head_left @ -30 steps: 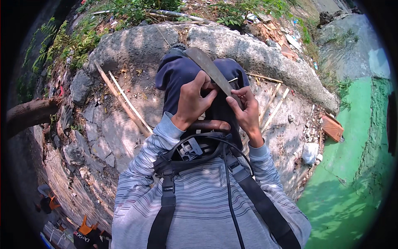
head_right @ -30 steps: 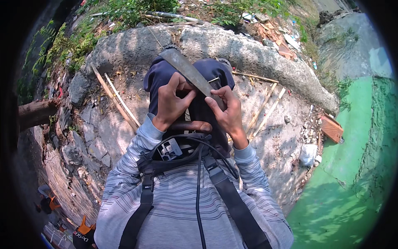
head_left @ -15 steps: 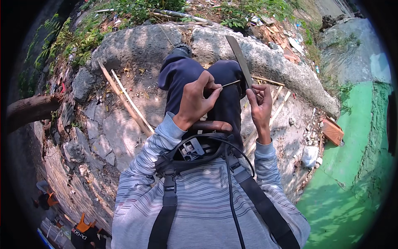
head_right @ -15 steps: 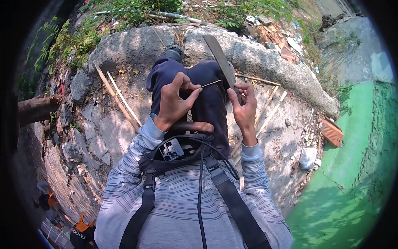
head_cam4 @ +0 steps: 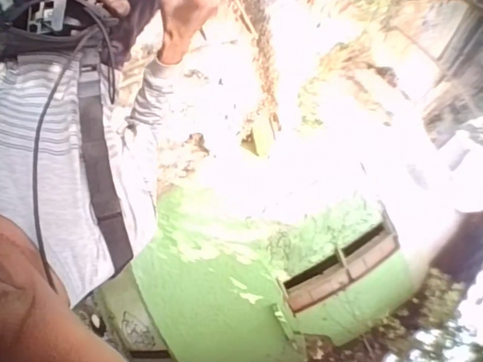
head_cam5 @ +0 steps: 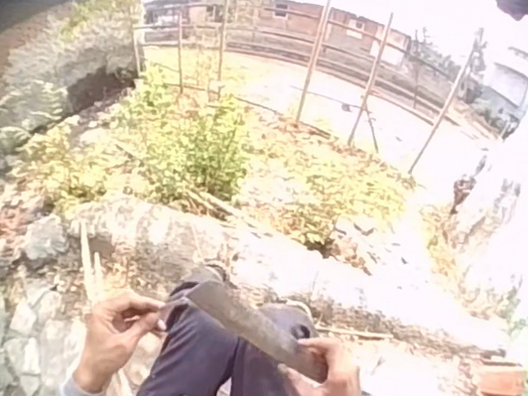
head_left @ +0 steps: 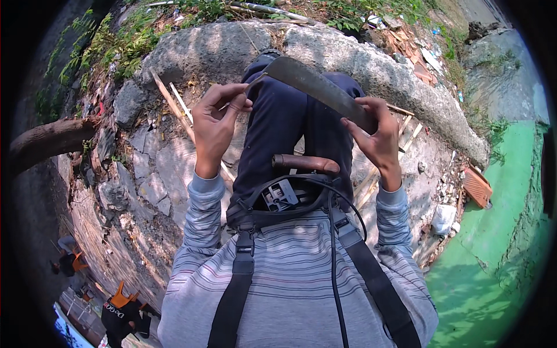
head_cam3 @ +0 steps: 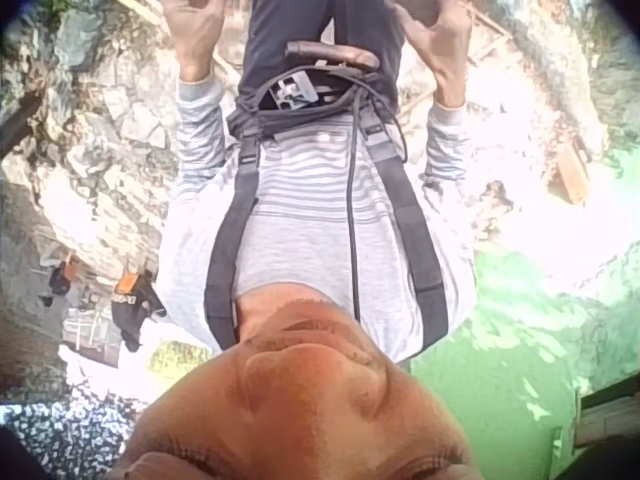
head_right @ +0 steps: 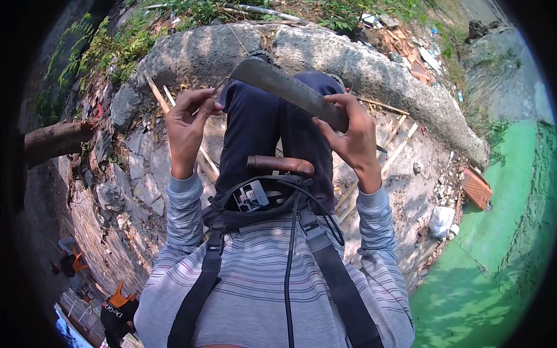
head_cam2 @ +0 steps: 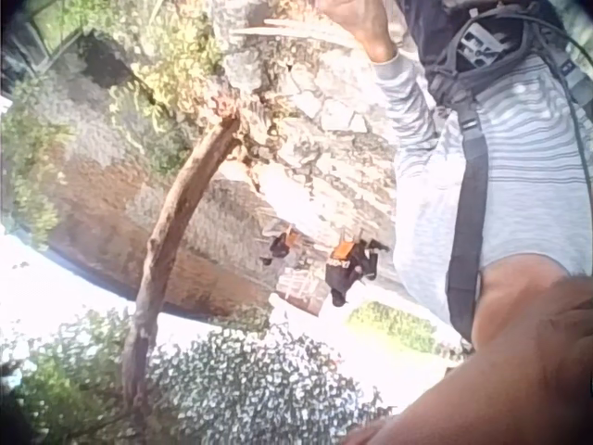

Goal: The person trims wooden sticks using a knife blade, fits the blade and wooden wedges into a wooden handle, and pounds the handle with a stone.

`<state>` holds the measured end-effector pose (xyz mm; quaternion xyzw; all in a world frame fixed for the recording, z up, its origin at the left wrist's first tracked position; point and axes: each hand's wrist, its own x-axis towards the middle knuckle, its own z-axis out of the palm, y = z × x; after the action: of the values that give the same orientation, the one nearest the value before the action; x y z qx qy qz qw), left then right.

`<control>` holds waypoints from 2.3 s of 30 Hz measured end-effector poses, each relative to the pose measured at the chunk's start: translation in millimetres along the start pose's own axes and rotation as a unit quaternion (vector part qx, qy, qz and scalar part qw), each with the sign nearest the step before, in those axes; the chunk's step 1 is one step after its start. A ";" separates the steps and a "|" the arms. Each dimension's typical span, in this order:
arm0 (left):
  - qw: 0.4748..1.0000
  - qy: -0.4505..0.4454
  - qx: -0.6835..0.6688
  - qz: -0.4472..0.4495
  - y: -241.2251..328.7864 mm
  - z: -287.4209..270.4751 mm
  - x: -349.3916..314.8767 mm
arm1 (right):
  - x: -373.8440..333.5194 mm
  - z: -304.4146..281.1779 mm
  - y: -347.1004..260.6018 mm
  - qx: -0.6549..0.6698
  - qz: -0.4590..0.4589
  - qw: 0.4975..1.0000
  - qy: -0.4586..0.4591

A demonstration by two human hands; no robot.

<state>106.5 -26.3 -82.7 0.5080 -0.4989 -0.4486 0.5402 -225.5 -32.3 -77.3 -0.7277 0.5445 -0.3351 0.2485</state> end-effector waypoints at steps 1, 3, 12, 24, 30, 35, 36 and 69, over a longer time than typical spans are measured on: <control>1.000 0.025 -0.003 -0.006 0.8 -4.7 -4.3 | 5.2 5.4 -2.9 -0.027 -0.043 0.999 -0.009; 0.998 0.062 -0.019 -0.012 3.1 -14.8 -15.8 | 17.2 13.5 -16.1 -0.026 -0.077 0.996 -0.038; 0.983 0.025 0.162 0.089 8.9 0.3 -30.8 | 27.0 27.7 -27.8 -0.166 -0.161 0.966 -0.113; 0.985 -0.054 0.144 0.075 14.7 13.9 -30.1 | 5.6 15.5 -47.6 0.075 -0.086 0.993 -0.004; 0.979 -0.195 0.032 0.044 30.1 46.3 -33.5 | -4.6 21.4 -62.0 0.372 0.099 0.915 -0.119; 0.973 -0.229 0.001 -0.022 40.4 49.2 -25.8 | -5.7 17.5 -54.5 0.443 0.104 0.888 -0.070; 0.962 -0.262 0.080 0.012 42.0 46.9 -20.7 | -4.5 12.8 -49.5 0.427 0.088 0.899 -0.042; 0.965 -0.237 0.073 0.084 85.8 66.9 -11.3 | -17.9 -4.8 -43.4 0.190 0.058 0.957 -0.210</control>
<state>36.9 -14.8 0.9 0.3812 -0.6855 -0.4712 0.4034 -205.3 -2.8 -46.6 -0.6882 0.4474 -0.2568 0.5102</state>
